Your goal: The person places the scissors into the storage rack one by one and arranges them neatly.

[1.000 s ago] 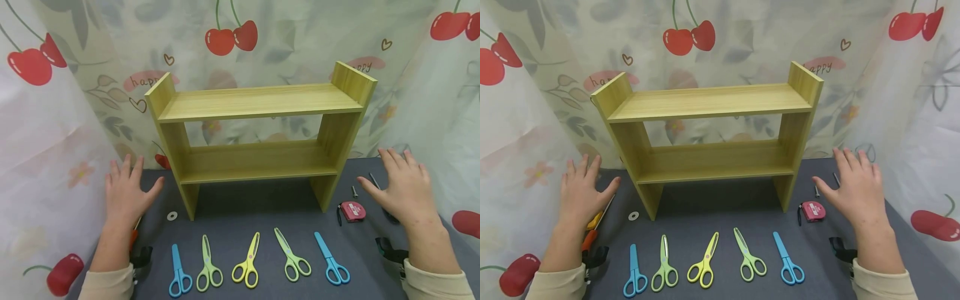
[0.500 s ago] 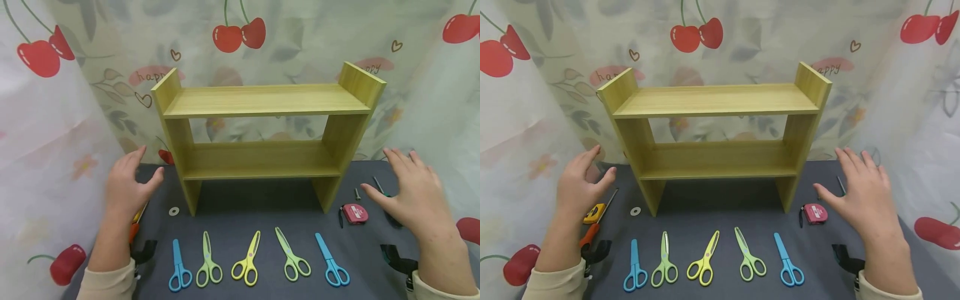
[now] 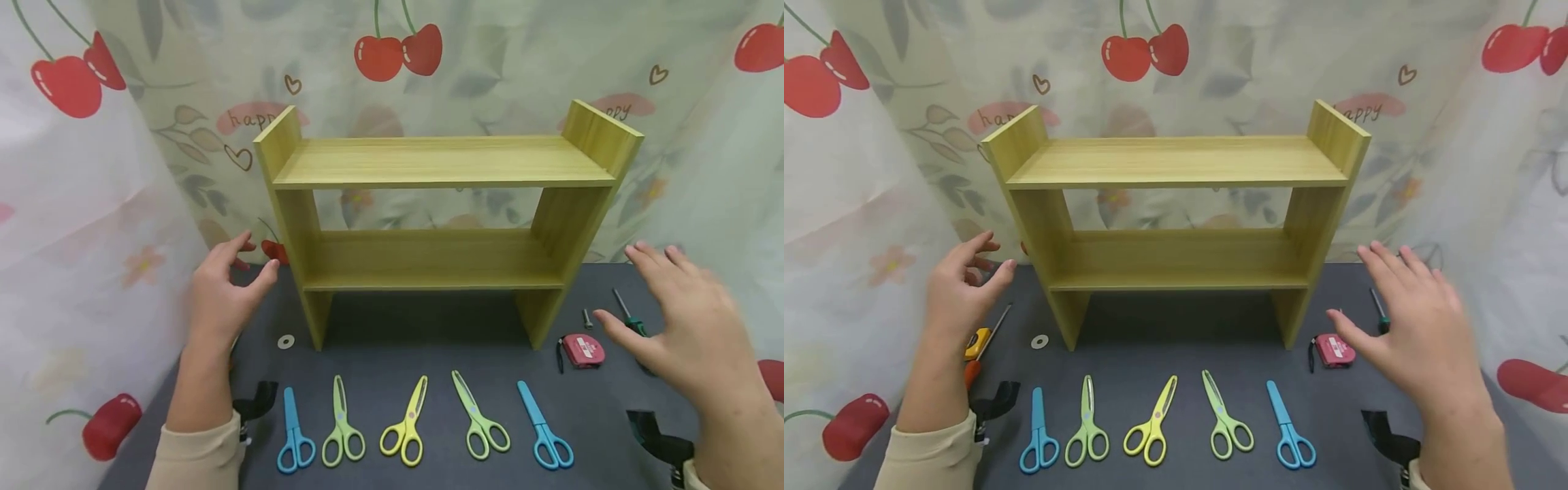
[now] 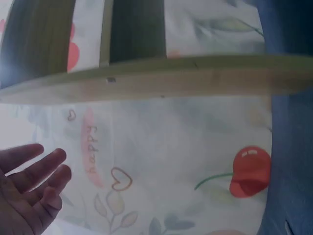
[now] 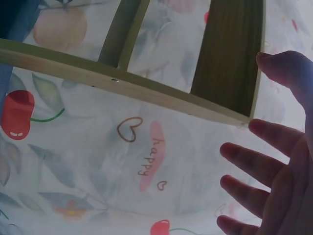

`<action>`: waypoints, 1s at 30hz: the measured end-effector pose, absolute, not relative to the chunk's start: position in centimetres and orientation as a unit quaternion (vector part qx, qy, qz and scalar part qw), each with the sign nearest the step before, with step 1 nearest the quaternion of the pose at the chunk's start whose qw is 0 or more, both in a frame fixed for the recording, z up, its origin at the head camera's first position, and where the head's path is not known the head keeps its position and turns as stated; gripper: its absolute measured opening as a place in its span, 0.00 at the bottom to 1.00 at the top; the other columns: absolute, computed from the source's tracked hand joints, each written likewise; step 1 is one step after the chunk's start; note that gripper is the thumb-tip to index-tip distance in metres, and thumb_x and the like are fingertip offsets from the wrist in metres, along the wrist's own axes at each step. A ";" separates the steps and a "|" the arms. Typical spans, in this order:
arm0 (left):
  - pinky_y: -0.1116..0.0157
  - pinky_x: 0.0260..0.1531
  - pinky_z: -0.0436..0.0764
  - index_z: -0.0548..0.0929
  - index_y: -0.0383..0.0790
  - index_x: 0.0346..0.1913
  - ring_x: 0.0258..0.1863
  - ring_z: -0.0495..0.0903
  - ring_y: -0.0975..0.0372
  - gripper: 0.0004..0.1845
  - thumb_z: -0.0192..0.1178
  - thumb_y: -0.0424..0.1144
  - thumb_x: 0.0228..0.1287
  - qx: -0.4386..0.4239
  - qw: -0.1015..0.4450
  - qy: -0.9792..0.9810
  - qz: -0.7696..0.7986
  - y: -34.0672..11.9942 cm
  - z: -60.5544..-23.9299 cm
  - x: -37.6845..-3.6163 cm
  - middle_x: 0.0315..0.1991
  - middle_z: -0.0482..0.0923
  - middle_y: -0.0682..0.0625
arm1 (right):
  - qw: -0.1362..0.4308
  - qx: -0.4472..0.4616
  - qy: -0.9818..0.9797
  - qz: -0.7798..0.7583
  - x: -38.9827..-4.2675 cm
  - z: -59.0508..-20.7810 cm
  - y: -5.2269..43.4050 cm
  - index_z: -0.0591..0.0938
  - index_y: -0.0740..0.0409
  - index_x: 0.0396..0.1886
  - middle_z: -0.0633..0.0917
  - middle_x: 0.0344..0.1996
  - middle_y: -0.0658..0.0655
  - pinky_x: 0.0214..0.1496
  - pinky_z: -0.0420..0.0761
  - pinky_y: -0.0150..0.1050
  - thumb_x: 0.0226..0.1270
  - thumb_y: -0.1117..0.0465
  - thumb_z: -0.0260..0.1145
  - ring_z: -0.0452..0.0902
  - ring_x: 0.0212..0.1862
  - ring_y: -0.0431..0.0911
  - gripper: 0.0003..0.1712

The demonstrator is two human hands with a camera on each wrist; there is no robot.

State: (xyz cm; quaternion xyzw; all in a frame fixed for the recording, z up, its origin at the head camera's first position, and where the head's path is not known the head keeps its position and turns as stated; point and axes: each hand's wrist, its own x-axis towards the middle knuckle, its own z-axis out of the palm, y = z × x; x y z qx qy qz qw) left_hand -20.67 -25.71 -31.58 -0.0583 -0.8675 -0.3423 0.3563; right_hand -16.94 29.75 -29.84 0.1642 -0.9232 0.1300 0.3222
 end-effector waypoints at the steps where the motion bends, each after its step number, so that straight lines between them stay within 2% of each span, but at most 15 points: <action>1: 0.61 0.38 0.73 0.79 0.38 0.68 0.40 0.79 0.53 0.31 0.68 0.46 0.64 -0.063 0.361 -0.862 -0.351 -25.6 -31.6 -20.7 0.52 0.83 0.42 | 0.325 0.174 -0.920 0.136 -16.8 -29.9 29.6 0.72 0.63 0.73 0.75 0.67 0.68 0.73 0.56 0.66 0.53 0.48 0.78 0.64 0.71 0.70 0.50; 4: 0.68 0.35 0.71 0.82 0.37 0.64 0.35 0.76 0.56 0.27 0.70 0.42 0.63 -0.080 0.357 -0.851 -0.376 -25.1 -31.7 -21.1 0.49 0.84 0.43 | 0.314 0.189 -0.915 0.169 -16.3 -30.1 29.3 0.71 0.61 0.74 0.75 0.67 0.68 0.72 0.57 0.67 0.52 0.52 0.80 0.66 0.68 0.72 0.50; 6: 0.69 0.36 0.71 0.82 0.36 0.62 0.34 0.75 0.55 0.25 0.70 0.40 0.63 -0.094 0.346 -0.843 -0.400 -24.6 -31.8 -21.4 0.47 0.84 0.43 | 0.296 0.192 -0.914 0.199 -15.9 -30.1 29.2 0.69 0.57 0.77 0.75 0.68 0.68 0.71 0.58 0.66 0.53 0.55 0.81 0.67 0.67 0.71 0.51; 7: 0.69 0.36 0.71 0.83 0.35 0.61 0.34 0.75 0.55 0.25 0.70 0.39 0.63 -0.098 0.342 -0.841 -0.408 -24.3 -31.9 -21.6 0.46 0.84 0.43 | 0.289 0.193 -0.913 0.212 -15.7 -30.2 29.2 0.68 0.54 0.78 0.75 0.67 0.68 0.74 0.60 0.59 0.52 0.57 0.81 0.68 0.66 0.70 0.52; 9: 0.65 0.37 0.72 0.83 0.35 0.60 0.35 0.75 0.54 0.24 0.70 0.40 0.63 -0.105 0.334 -0.839 -0.417 -23.7 -32.2 -22.1 0.46 0.83 0.43 | 0.278 0.200 -0.912 0.228 -15.4 -30.1 29.1 0.68 0.49 0.79 0.76 0.68 0.65 0.74 0.61 0.42 0.51 0.59 0.82 0.69 0.70 0.57 0.54; 11: 0.61 0.39 0.74 0.83 0.34 0.59 0.36 0.76 0.53 0.24 0.71 0.41 0.62 -0.109 0.333 -0.842 -0.410 -23.2 -32.6 -22.4 0.45 0.82 0.42 | 0.271 0.211 -0.909 0.237 -15.2 -30.1 29.0 0.67 0.46 0.79 0.77 0.68 0.60 0.69 0.60 0.25 0.50 0.61 0.83 0.68 0.71 0.41 0.55; 13: 0.58 0.39 0.75 0.83 0.32 0.57 0.37 0.77 0.52 0.24 0.71 0.42 0.62 -0.109 0.337 -0.846 -0.399 -22.7 -32.9 -22.7 0.44 0.81 0.41 | 0.271 0.231 -0.902 0.245 -15.2 -30.1 28.8 0.68 0.46 0.79 0.78 0.68 0.50 0.59 0.56 0.14 0.47 0.64 0.84 0.64 0.69 0.28 0.57; 14: 0.56 0.39 0.75 0.84 0.32 0.55 0.37 0.78 0.52 0.23 0.71 0.43 0.61 -0.109 0.341 -0.847 -0.394 -22.5 -33.1 -22.8 0.44 0.81 0.40 | 0.270 0.243 -0.898 0.248 -15.1 -30.1 28.8 0.68 0.47 0.79 0.77 0.68 0.45 0.58 0.57 0.13 0.46 0.66 0.84 0.62 0.67 0.23 0.58; 18: 0.53 0.39 0.77 0.85 0.32 0.50 0.37 0.79 0.51 0.20 0.71 0.42 0.60 -0.101 0.364 -0.842 -0.385 -22.2 -33.7 -23.0 0.41 0.82 0.40 | 0.256 0.272 -0.888 0.266 -15.0 -30.0 28.4 0.67 0.48 0.79 0.77 0.66 0.35 0.56 0.61 0.15 0.42 0.72 0.83 0.66 0.66 0.25 0.61; 22: 0.52 0.38 0.78 0.86 0.33 0.47 0.36 0.80 0.51 0.15 0.70 0.40 0.62 -0.090 0.381 -0.832 -0.393 -22.0 -33.9 -23.1 0.39 0.82 0.41 | 0.230 0.277 -0.889 0.285 -14.8 -29.9 28.2 0.67 0.46 0.79 0.78 0.63 0.35 0.56 0.62 0.17 0.44 0.74 0.82 0.71 0.62 0.27 0.60; 30: 0.68 0.31 0.71 0.86 0.30 0.48 0.35 0.79 0.52 0.12 0.69 0.34 0.65 -0.073 0.395 -0.829 -0.388 -21.8 -34.5 -23.2 0.39 0.82 0.40 | 0.177 0.305 -0.881 0.316 -15.3 -30.3 28.1 0.72 0.48 0.75 0.83 0.58 0.45 0.54 0.67 0.21 0.50 0.76 0.79 0.78 0.55 0.31 0.52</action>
